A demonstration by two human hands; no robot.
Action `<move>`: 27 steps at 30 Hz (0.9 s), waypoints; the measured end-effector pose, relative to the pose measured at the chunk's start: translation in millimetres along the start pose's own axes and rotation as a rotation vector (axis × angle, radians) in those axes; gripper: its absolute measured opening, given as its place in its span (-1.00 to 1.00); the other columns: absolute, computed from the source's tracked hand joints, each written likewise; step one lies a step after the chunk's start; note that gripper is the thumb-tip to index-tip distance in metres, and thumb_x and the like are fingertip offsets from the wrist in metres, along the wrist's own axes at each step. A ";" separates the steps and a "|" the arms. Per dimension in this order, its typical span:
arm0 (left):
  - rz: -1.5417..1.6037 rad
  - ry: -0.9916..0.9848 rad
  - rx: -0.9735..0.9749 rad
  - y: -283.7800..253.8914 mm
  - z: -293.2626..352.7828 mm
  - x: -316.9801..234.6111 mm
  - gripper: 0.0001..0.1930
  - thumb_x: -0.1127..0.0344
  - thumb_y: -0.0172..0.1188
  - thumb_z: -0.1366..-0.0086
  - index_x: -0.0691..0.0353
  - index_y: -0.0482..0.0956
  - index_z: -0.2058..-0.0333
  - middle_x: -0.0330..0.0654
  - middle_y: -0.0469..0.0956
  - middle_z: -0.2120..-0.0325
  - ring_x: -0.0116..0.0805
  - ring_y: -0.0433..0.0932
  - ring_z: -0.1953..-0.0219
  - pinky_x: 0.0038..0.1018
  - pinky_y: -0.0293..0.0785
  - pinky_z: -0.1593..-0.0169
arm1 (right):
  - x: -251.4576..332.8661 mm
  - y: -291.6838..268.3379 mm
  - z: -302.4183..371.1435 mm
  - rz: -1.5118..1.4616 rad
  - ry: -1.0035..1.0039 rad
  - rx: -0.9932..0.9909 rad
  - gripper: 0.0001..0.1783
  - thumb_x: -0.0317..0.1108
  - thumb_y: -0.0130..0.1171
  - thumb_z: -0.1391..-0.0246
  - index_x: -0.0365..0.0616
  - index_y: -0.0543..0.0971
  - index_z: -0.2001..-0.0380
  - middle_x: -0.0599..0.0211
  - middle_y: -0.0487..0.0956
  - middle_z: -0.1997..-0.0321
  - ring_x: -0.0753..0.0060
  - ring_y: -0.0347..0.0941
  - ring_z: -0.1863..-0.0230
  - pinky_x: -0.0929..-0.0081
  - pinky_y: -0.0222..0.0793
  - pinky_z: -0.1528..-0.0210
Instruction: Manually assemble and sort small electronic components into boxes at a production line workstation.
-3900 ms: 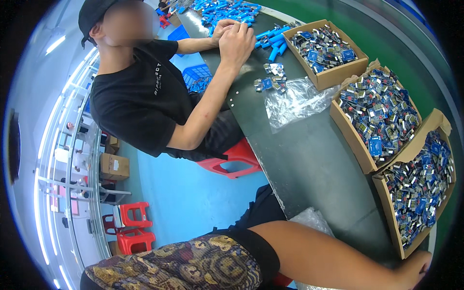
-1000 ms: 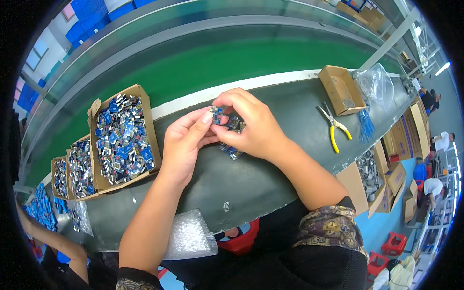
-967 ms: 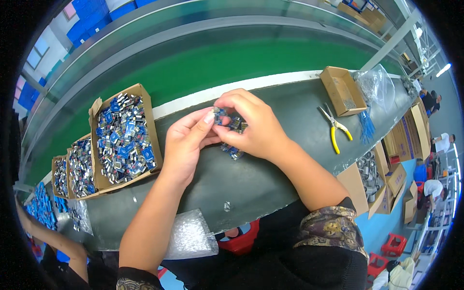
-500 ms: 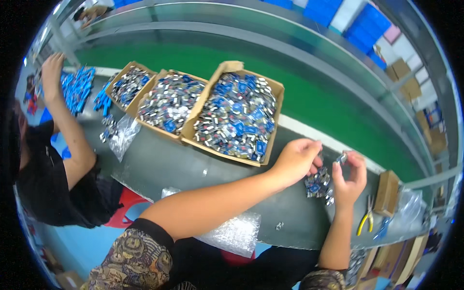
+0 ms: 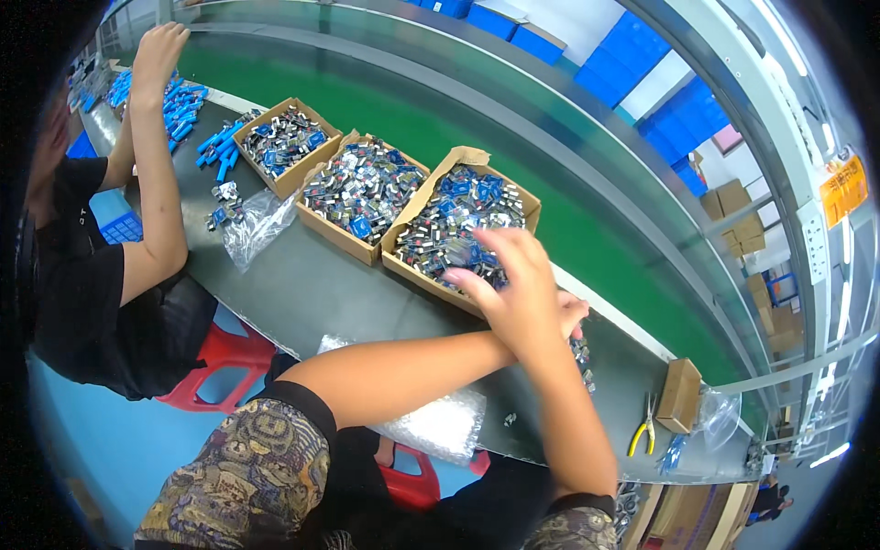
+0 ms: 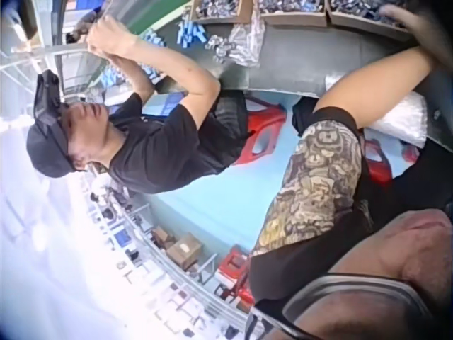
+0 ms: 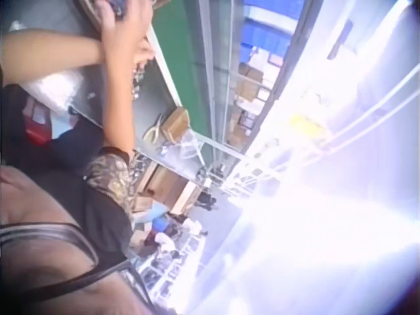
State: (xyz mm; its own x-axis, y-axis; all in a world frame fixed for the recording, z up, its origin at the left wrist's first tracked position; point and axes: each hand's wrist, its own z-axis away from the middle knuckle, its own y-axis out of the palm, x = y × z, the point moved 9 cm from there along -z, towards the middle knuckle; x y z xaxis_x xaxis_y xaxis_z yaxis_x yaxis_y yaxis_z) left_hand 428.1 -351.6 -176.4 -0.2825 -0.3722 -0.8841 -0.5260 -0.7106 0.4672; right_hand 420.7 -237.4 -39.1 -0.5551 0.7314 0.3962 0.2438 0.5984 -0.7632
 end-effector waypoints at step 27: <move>-1.154 0.497 -0.051 -12.6 19.6 -64.6 -0.71 0.24 0.28 -0.14 0.27 0.64 0.19 0.04 0.61 0.29 -0.08 0.59 0.20 -0.25 0.49 0.10 | -108.4 -112.6 226.9 0.488 0.602 -0.188 -0.46 -0.27 0.39 0.10 -0.22 0.54 0.01 0.00 0.51 -0.01 -0.04 0.41 -0.05 0.22 0.34 -0.11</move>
State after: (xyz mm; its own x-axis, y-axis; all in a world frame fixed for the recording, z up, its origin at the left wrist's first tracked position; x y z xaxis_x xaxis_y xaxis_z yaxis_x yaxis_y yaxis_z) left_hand 437.2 -306.9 -125.1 0.6585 0.3045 -0.6883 -0.2301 -0.7893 -0.5693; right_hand 273.0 -458.2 -111.9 0.1608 0.9439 0.2884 0.5086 0.1711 -0.8438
